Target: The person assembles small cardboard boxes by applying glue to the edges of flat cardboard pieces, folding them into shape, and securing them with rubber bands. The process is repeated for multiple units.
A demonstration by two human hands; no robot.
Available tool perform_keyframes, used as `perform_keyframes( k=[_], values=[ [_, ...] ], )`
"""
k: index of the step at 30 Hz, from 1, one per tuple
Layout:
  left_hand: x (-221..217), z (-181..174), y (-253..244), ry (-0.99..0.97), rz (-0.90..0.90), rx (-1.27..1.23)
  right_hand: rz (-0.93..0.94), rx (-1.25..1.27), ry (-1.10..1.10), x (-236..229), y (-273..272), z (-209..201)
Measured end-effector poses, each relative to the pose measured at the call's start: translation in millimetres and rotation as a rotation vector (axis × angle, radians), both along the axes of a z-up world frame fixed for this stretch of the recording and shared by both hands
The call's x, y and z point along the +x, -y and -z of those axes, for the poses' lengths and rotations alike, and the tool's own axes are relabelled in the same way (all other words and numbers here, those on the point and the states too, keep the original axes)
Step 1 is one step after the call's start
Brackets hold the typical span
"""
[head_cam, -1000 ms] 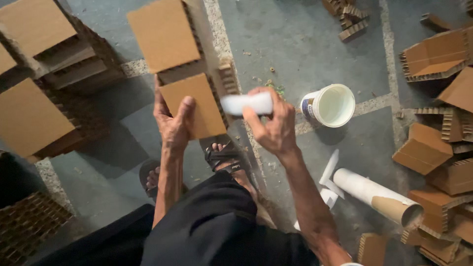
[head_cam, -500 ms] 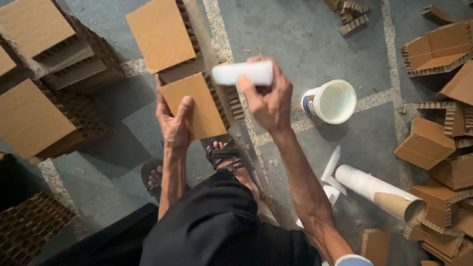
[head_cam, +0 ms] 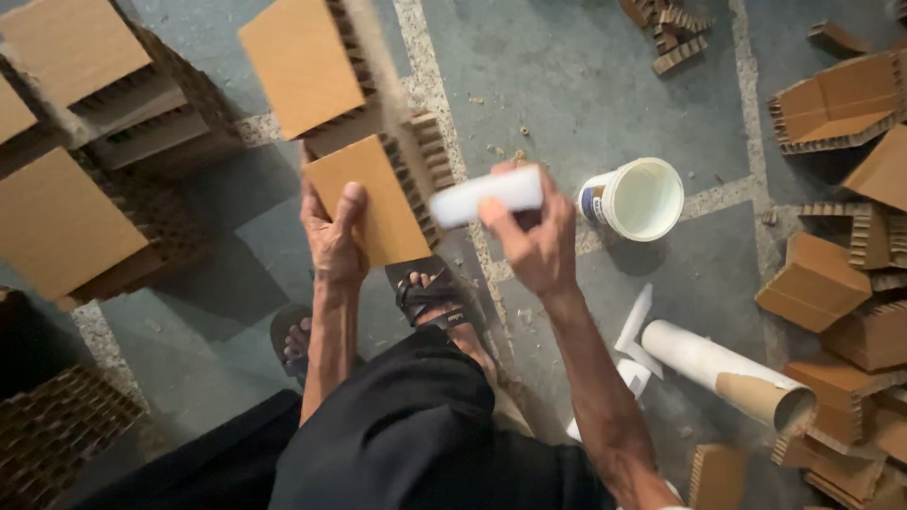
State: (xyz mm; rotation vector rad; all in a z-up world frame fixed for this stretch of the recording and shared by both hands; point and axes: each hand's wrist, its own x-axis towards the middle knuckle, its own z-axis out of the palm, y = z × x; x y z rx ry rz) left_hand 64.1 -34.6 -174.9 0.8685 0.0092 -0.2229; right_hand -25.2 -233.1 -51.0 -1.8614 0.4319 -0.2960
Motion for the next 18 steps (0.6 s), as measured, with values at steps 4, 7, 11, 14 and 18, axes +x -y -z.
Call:
perform_keyframes(
  k=[4, 7, 11, 14, 18],
  values=[
    [-9, 2, 4, 0.021, 0.036, -0.020, 0.079, 0.065, 0.140, 27, -4, 13],
    [-7, 1, 2, 0.029, 0.024, -0.018, 0.085, 0.059, 0.116, 21, -6, 16],
    [-3, 0, -6, 0.020, 0.005, -0.064, -0.083, 0.047, -0.060, -20, 1, 7],
    [-2, 1, -4, 0.019, 0.002, -0.037, -0.104, 0.105, -0.149, -39, -1, 6],
    [-4, -3, 2, 0.023, 0.026, -0.029, -0.055, 0.115, -0.110, -33, -2, 1]
  ],
)
